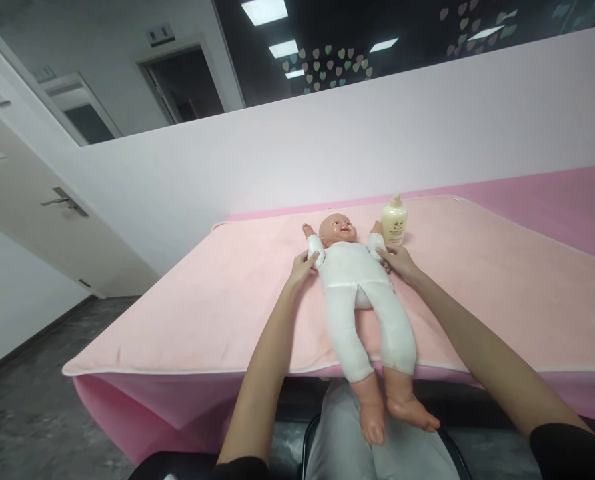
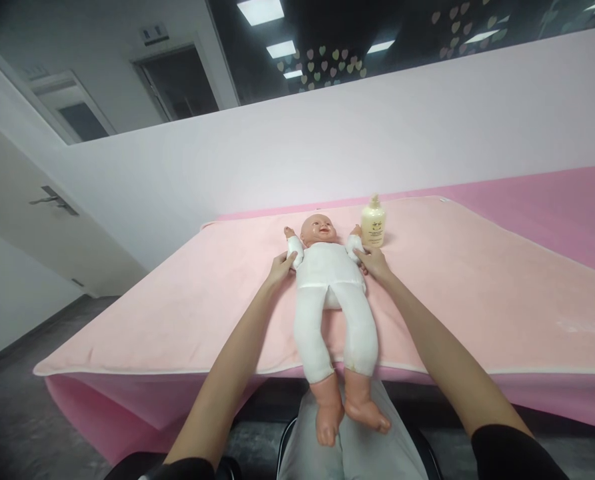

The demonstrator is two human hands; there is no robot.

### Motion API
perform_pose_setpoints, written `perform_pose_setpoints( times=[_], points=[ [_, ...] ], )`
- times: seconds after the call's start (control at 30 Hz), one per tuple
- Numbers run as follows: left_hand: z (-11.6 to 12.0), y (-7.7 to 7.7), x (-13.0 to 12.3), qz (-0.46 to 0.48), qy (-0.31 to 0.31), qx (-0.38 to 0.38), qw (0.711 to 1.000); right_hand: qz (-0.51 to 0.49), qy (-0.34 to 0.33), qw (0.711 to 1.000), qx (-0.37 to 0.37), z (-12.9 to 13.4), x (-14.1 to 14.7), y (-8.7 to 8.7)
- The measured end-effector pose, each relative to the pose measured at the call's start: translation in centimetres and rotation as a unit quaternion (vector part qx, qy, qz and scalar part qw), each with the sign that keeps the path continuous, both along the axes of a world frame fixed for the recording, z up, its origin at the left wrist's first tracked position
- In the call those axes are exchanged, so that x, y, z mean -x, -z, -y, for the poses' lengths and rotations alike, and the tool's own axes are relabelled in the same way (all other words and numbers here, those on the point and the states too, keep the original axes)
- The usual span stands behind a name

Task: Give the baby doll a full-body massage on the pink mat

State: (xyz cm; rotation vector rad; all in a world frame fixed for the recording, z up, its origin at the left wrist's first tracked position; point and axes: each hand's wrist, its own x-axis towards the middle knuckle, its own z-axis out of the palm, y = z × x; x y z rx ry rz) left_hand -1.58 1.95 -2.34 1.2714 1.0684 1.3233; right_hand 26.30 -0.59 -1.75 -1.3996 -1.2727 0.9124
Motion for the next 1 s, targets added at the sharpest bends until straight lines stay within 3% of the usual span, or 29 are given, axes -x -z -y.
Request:
perform_pose_setpoints(
  times=[0.2,0.33,0.5,0.73,1.0],
  points=[
    [1.2,-1.3,1.3,0.079,0.112,-0.007,0.991,-0.188,-0.066,0.979,0.05,0.6,-0.8,-1.2],
    [1.1,-0.9,1.7,0.07,0.118,0.023,0.99,-0.22,-0.073,0.971,0.049,0.7,-0.8,-1.3],
    [1.0,-0.2,1.6,0.067,0.079,0.024,0.994,-0.198,-0.023,0.98,0.021,0.3,-1.0,-1.1],
    [1.5,-0.2,1.8,0.045,0.066,0.009,0.997,-0.104,-0.069,0.992,0.018,-0.3,-2.6,-0.3],
    [1.2,-0.4,1.6,0.051,0.097,0.011,0.994,-0.153,-0.087,0.984,-0.005,0.6,-2.1,-1.1]
  ],
)
